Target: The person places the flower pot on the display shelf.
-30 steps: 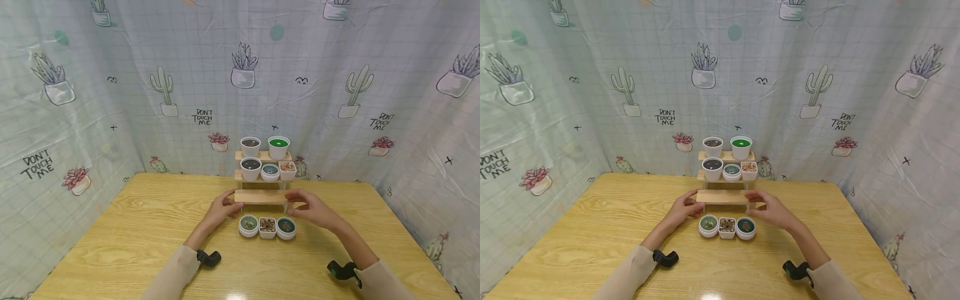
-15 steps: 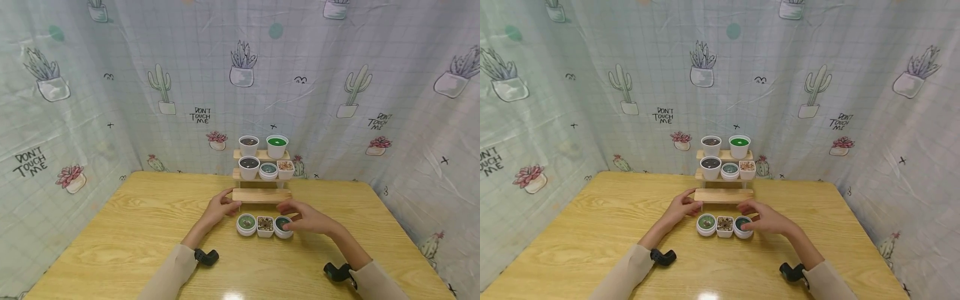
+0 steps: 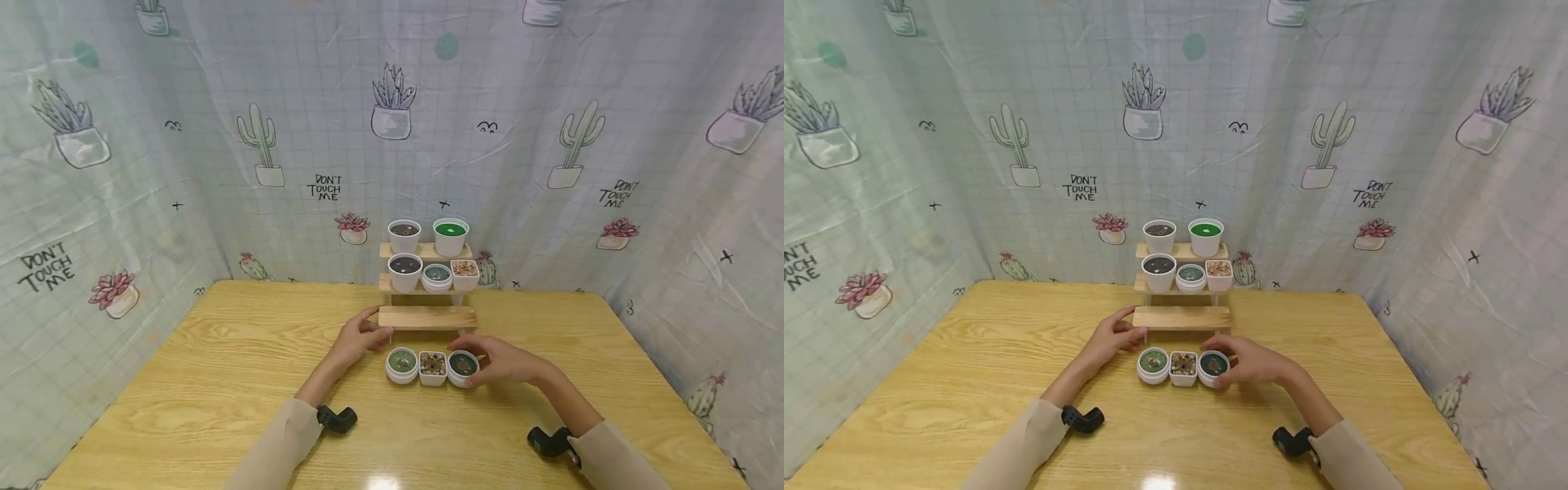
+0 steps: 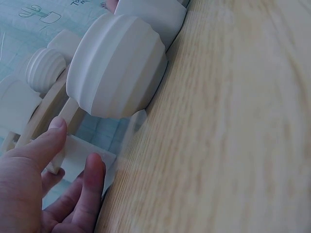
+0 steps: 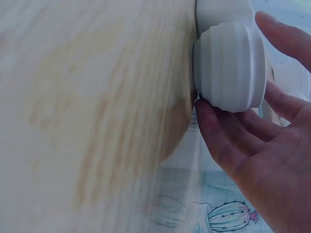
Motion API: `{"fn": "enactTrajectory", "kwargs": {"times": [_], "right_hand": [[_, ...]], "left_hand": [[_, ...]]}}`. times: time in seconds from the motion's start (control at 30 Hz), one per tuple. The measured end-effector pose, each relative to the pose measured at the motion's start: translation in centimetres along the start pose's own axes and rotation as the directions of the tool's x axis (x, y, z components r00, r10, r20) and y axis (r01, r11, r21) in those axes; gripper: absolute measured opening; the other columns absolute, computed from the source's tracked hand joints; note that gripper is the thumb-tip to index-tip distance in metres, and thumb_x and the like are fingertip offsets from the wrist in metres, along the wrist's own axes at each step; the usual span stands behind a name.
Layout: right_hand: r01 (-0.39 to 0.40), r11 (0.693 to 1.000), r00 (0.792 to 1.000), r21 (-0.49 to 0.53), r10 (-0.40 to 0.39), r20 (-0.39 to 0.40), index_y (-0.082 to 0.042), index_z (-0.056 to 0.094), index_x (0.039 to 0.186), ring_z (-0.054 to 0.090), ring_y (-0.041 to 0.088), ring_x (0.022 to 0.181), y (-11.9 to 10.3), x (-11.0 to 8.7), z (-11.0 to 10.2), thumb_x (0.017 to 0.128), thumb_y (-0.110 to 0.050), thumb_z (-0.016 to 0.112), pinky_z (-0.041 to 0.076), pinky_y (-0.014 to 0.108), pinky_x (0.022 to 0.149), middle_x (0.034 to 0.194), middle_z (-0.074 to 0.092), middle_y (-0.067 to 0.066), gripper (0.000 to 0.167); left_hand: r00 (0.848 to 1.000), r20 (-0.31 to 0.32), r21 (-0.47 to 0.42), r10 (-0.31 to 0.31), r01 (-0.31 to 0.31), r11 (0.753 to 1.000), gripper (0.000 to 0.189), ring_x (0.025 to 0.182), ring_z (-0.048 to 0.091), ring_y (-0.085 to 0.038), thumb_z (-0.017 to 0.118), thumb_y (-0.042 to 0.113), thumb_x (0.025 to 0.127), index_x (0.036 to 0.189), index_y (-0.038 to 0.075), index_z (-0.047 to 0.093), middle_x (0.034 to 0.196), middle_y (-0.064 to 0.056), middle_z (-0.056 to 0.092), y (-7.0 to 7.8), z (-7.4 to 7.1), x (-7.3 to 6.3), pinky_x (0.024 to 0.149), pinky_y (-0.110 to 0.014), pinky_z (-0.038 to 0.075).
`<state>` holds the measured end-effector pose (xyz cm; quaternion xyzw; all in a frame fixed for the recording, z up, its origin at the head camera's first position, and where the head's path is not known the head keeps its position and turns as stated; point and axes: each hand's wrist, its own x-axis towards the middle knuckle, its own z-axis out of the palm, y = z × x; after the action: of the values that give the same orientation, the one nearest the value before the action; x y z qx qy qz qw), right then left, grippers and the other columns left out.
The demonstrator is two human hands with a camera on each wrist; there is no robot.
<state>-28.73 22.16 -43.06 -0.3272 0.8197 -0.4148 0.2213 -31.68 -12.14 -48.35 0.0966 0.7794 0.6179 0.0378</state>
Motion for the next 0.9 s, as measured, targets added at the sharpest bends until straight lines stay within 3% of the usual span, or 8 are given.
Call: {"fn": "enactTrajectory", "kwargs": {"times": [0.13,0.33,0.57,0.9], "right_hand": [[-0.007,1.0,1.0,-0.017,0.008,0.008,-0.005,0.054,0.144,0.056,0.028,0.126,0.3,0.1,0.08,0.088,-0.022,0.083,0.055,0.029,0.098,0.143,0.059,0.016,0.065],[0.012,0.998,1.0,-0.057,-0.012,0.003,-0.006,0.056,0.141,0.055,0.029,0.125,0.56,0.26,0.2,0.087,-0.022,0.084,0.054,0.033,0.098,0.14,0.06,0.015,0.064],[-0.016,0.996,1.0,-0.085,0.016,-0.004,-0.011,0.058,0.141,0.056,0.025,0.123,0.69,0.29,0.27,0.086,-0.023,0.085,0.054,0.025,0.095,0.139,0.061,0.011,0.062],[-0.02,0.993,1.0,-0.113,0.018,-0.024,-0.013,0.06,0.139,0.056,0.024,0.119,0.57,0.25,0.24,0.085,-0.025,0.086,0.054,0.026,0.093,0.136,0.063,0.007,0.061]], "left_hand": [[1.0,0.001,-0.002,-0.002,0.002,1.0,0.081,0.083,0.074,-0.019,0.077,0.031,0.095,0.161,0.008,0.035,0.111,-0.017,0.073,-0.1,-0.03,-0.1,0.081,-0.035,0.065],[1.0,-0.008,0.003,-0.005,0.005,1.0,0.081,0.083,0.074,-0.019,0.078,0.034,0.094,0.16,0.01,0.037,0.111,-0.015,0.074,-0.12,-0.05,-0.25,0.08,-0.035,0.065],[1.0,-0.005,-0.004,-0.005,0.005,1.0,0.081,0.082,0.074,-0.019,0.078,0.032,0.094,0.16,0.011,0.037,0.109,-0.016,0.074,-0.07,-0.03,-0.26,0.081,-0.035,0.065],[1.0,-0.003,-0.007,0.002,-0.002,1.0,0.079,0.082,0.075,-0.019,0.077,0.03,0.095,0.16,0.01,0.037,0.111,-0.017,0.074,-0.22,-0.03,-0.11,0.08,-0.035,0.066]]}}
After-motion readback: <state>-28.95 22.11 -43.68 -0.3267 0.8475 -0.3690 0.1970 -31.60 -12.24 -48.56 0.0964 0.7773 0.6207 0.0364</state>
